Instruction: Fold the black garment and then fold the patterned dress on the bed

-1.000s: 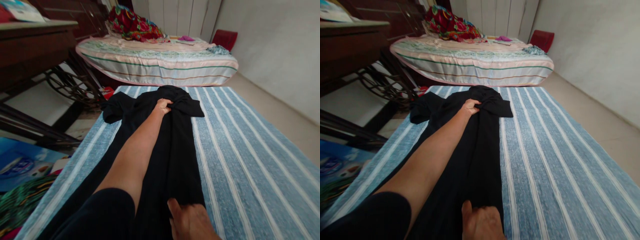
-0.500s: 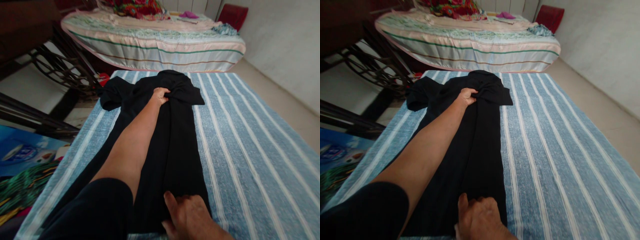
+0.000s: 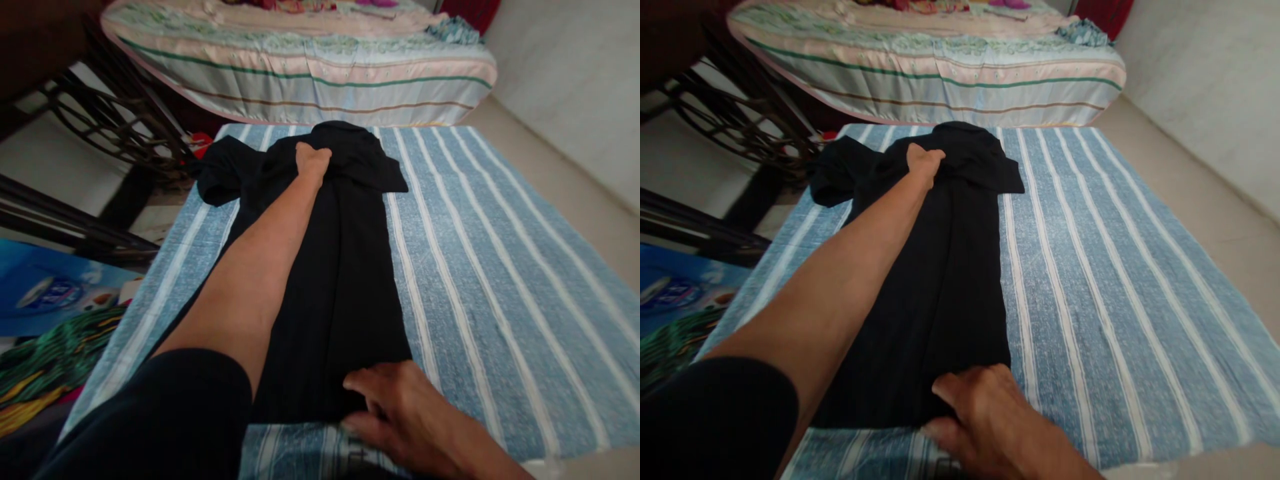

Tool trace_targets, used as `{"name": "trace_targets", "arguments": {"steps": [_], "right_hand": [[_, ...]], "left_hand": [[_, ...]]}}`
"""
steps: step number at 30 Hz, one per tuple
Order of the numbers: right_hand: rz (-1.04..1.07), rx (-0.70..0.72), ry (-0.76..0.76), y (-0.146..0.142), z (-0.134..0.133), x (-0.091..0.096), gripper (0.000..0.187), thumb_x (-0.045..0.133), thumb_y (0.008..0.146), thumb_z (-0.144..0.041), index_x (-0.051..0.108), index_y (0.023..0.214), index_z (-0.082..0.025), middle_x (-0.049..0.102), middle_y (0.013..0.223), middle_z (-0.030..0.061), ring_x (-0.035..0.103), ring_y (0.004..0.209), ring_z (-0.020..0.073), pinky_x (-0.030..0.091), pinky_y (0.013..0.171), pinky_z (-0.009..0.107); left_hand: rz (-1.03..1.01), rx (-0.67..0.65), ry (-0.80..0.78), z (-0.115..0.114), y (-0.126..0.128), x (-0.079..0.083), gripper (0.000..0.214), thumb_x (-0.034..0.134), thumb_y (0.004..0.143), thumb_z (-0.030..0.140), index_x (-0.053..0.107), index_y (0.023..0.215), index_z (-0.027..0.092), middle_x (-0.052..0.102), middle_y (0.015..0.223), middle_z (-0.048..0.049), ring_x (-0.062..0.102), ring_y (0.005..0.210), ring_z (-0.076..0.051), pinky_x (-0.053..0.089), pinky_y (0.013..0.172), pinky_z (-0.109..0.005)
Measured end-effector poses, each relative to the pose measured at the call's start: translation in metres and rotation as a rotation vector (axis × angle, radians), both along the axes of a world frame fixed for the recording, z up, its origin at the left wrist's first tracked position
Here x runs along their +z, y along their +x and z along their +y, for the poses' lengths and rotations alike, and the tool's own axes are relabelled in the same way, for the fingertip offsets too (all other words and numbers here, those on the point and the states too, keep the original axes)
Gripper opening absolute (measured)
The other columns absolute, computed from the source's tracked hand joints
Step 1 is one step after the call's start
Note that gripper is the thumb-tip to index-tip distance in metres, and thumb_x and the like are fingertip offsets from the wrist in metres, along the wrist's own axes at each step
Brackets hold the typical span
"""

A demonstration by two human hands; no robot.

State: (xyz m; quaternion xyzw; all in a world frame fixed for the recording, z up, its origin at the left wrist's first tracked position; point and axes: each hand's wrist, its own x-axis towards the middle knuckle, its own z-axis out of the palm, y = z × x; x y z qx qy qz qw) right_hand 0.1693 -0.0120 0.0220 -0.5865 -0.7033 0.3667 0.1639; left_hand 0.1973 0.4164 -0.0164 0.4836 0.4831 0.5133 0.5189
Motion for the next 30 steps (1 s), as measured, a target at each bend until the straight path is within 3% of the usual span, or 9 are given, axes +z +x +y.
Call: {"name": "trace_targets", "arguments": {"steps": [3,6,10,13,16,21,25,28,30], "right_hand": [[0.088,-0.301,0.265,0.018,-0.008,-0.004,0.019,0.047,0.090,-0.028,0.061,0.096,-0.017,0.063,0.070,0.0007,0.059,0.062,0.0105,0.046,0.058,0.022],[-0.018,-0.422,0.520,0.032,-0.010,-0.012,0.017,0.045,0.090,-0.022,0.062,0.093,-0.017,0.065,0.078,0.0044,0.061,0.072,0.0130,0.050,0.066,0.026],[-0.227,-0.291,0.625,0.032,-0.013,-0.022,0.023,0.048,0.089,-0.020,0.062,0.106,-0.015,0.062,0.113,0.0113,0.055,0.110,0.0208,0.047,0.093,0.040],[-0.382,-0.155,0.513,0.022,-0.019,-0.031,0.046,0.055,0.085,-0.035,0.052,0.126,-0.014,0.041,0.141,0.0152,0.029,0.134,0.0289,0.033,0.105,0.050],[-0.460,-0.066,0.394,0.013,-0.027,-0.044,0.074,0.056,0.080,-0.055,0.038,0.138,-0.014,0.025,0.149,0.0176,0.016,0.138,0.0330,0.027,0.107,0.053],[-0.509,-0.012,0.421,0.012,-0.029,-0.067,0.084,0.047,0.079,-0.066,0.029,0.143,-0.016,0.020,0.150,0.0192,0.013,0.138,0.0364,0.027,0.106,0.055],[-0.579,-0.025,0.579,0.012,-0.026,-0.084,0.077,0.053,0.080,-0.060,0.032,0.142,-0.019,0.035,0.144,0.0179,0.026,0.134,0.0359,0.036,0.101,0.052],[-0.566,-0.070,0.695,0.012,-0.015,-0.081,0.059,0.057,0.081,-0.050,0.047,0.132,-0.021,0.048,0.135,0.0154,0.039,0.128,0.0339,0.042,0.097,0.048],[-0.495,-0.144,0.728,0.015,0.001,-0.066,0.046,0.056,0.083,-0.043,0.055,0.122,-0.019,0.052,0.132,0.0143,0.044,0.124,0.0310,0.042,0.098,0.045]], "left_hand": [[0.271,0.049,0.237,-0.016,-0.017,0.017,0.033,0.053,0.064,0.002,0.049,0.096,0.009,0.046,0.110,-0.0085,0.030,0.130,-0.037,0.020,0.101,-0.056],[0.556,-0.153,0.474,-0.060,-0.036,0.031,0.026,0.058,0.062,0.006,0.054,0.086,0.015,0.053,0.106,-0.0095,0.040,0.123,-0.032,0.024,0.106,-0.046],[0.740,-0.563,0.662,-0.149,-0.068,0.035,0.017,0.060,0.067,0.017,0.059,0.084,0.020,0.058,0.110,-0.0080,0.048,0.115,-0.029,0.031,0.104,-0.042],[0.780,-0.787,0.716,-0.212,-0.092,0.027,0.025,0.057,0.075,0.026,0.062,0.099,0.022,0.050,0.132,-0.0083,0.042,0.125,-0.027,0.027,0.107,-0.038],[0.889,-0.986,0.724,-0.250,-0.111,0.017,0.039,0.049,0.082,0.031,0.055,0.120,0.024,0.037,0.145,-0.0070,0.024,0.137,-0.022,0.019,0.111,-0.035],[1.199,-1.018,0.617,-0.265,-0.124,0.002,0.061,0.047,0.084,0.048,0.040,0.138,0.020,0.021,0.151,-0.0121,0.009,0.141,-0.025,0.008,0.113,-0.044],[1.253,-1.014,0.605,-0.263,-0.122,0.005,0.062,0.046,0.084,0.052,0.041,0.137,0.019,0.022,0.150,-0.0136,0.009,0.141,-0.026,0.007,0.112,-0.048],[1.255,-0.996,0.596,-0.256,-0.112,0.014,0.056,0.043,0.087,0.049,0.045,0.134,0.020,0.023,0.150,-0.0128,0.011,0.141,-0.025,0.007,0.113,-0.047],[1.256,-0.985,0.609,-0.247,-0.102,0.019,0.053,0.038,0.089,0.045,0.044,0.134,0.018,0.021,0.151,-0.0126,0.010,0.141,-0.024,0.008,0.113,-0.045]]}}
